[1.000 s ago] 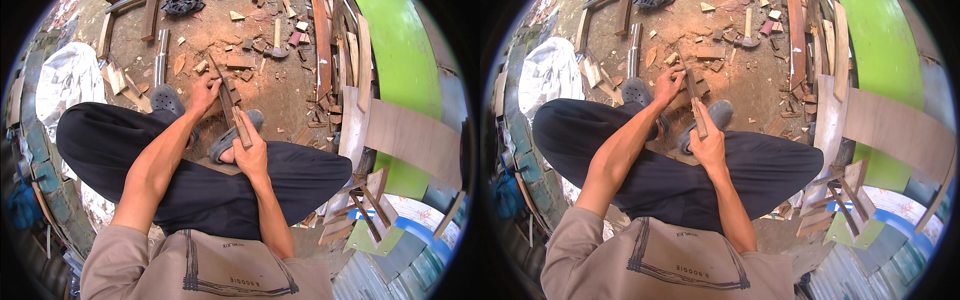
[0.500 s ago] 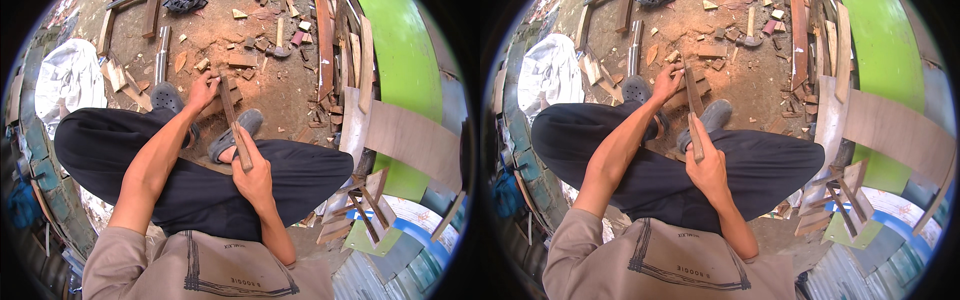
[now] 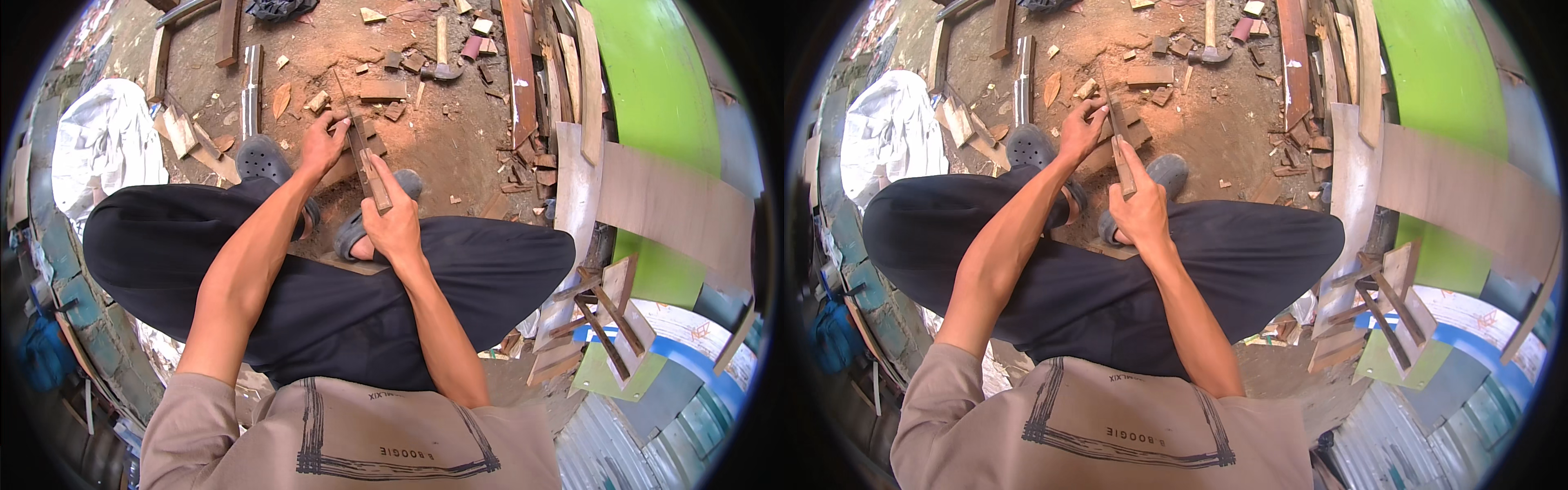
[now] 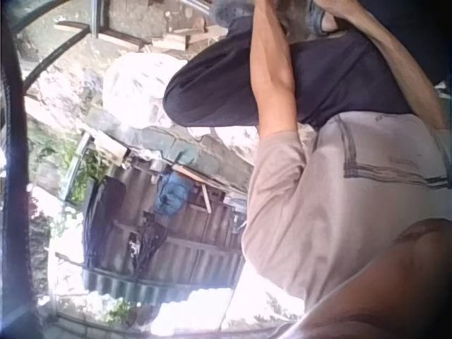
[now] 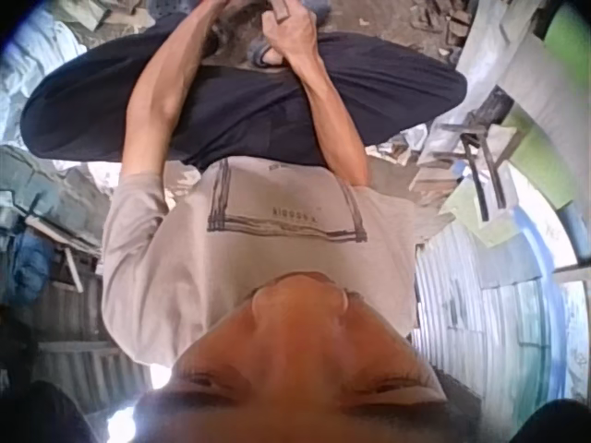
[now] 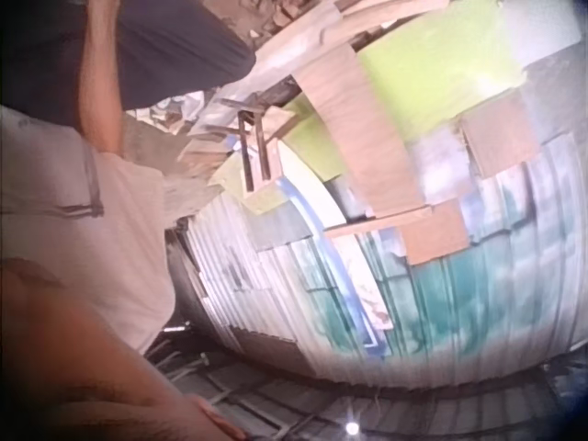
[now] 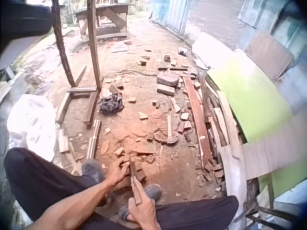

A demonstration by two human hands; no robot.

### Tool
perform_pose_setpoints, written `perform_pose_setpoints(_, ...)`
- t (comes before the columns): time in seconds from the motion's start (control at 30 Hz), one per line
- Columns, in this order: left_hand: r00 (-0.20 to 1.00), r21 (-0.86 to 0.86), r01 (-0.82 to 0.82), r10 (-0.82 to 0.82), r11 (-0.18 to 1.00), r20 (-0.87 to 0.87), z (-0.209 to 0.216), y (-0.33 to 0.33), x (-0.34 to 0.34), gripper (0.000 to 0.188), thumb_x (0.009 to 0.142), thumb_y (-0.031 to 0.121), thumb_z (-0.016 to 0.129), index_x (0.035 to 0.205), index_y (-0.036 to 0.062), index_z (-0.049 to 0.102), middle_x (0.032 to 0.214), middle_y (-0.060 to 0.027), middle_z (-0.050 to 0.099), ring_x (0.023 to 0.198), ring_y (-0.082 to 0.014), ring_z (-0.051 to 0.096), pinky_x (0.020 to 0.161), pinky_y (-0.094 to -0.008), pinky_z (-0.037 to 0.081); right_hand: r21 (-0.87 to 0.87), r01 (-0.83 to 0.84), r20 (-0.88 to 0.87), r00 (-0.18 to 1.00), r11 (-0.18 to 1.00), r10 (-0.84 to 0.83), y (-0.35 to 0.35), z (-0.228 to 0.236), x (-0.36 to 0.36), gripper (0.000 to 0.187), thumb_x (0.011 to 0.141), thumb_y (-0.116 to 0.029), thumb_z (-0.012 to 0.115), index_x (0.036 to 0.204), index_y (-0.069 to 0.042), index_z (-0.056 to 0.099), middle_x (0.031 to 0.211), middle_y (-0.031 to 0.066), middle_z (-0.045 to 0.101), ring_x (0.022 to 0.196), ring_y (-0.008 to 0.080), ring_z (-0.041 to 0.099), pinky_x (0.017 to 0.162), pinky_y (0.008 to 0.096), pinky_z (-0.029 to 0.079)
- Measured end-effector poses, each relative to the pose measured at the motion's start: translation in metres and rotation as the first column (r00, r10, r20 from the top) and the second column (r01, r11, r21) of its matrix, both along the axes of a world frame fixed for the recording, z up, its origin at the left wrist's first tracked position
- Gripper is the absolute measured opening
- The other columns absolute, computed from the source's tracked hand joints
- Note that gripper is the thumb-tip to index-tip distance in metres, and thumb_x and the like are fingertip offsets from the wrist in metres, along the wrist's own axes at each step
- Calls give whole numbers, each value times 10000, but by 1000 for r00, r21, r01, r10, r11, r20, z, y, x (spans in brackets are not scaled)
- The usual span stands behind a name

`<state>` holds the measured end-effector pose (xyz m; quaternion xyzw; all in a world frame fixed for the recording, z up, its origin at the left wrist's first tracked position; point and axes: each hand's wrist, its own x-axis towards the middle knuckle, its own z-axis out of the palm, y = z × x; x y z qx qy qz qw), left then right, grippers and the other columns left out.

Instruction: The person sits on the ground and uses a hand saw to cut a small piece of wood held between their feet. They repeatedly saw back and forth to make a cut through the wood.

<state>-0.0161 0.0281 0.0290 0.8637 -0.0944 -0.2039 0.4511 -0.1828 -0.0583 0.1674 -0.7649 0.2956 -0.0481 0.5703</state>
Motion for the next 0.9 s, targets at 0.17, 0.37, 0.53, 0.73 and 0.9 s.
perform_pose_setpoints(0.17, 998, 39, 21, -23, 999, 51, 1, 4, -4, 306, 977, 323, 654, 1166, 89, 707, 1183, -161, 723, 1128, -290, 688, 949, -374, 518, 47, -11, -32, 999, 999, 13, 10, 48, -44, 675, 821, -25, 573, 1486, -98, 484, 1166, 269, 676, 837, 418, 713, 746, 391, 557)
perform_pose_setpoints(0.37, 996, 10, 1, -2, 1000, 86, -14, 13, 1, 293, 965, 343, 661, 1158, 128, 712, 1088, -192, 738, 1044, -338, 710, 903, -397, 532, 48, -47, 30, 999, 998, 45, 7, 72, -76, 672, 812, 1, 572, 1475, -62, 482, 1235, 257, 655, 1025, 434, 659, 835, 431, 559)
perform_pose_setpoints(0.53, 1000, -38, 13, -13, 999, -8, -9, 3, 1, 281, 985, 268, 653, 1135, 33, 694, 1062, -168, 750, 1016, -230, 722, 877, -350, 540, 94, -25, -63, 998, 995, 31, -16, -21, 31, 628, 847, -78, 575, 1466, -158, 506, 1155, 258, 685, 946, 394, 714, 785, 384, 567)
perform_pose_setpoints(0.73, 999, -30, 28, -29, 999, -46, -6, 17, -2, 250, 1019, 203, 627, 1160, 2, 673, 985, -91, 729, 908, -118, 657, 815, -273, 515, 23, -45, 15, 999, 999, 45, 3, 40, -47, 735, 810, -46, 653, 1506, -144, 439, 1217, 244, 659, 911, 456, 675, 802, 498, 568)
perform_pose_setpoints(0.9, 999, -53, 38, -40, 998, -33, -11, 13, 1, 260, 1038, 200, 612, 1189, -7, 650, 963, -64, 708, 880, -91, 621, 767, -245, 496, 76, -85, -59, 994, 993, 90, -4, 75, -85, 763, 777, 7, 660, 1499, -117, 447, 1355, 149, 626, 1009, 398, 688, 857, 458, 581)
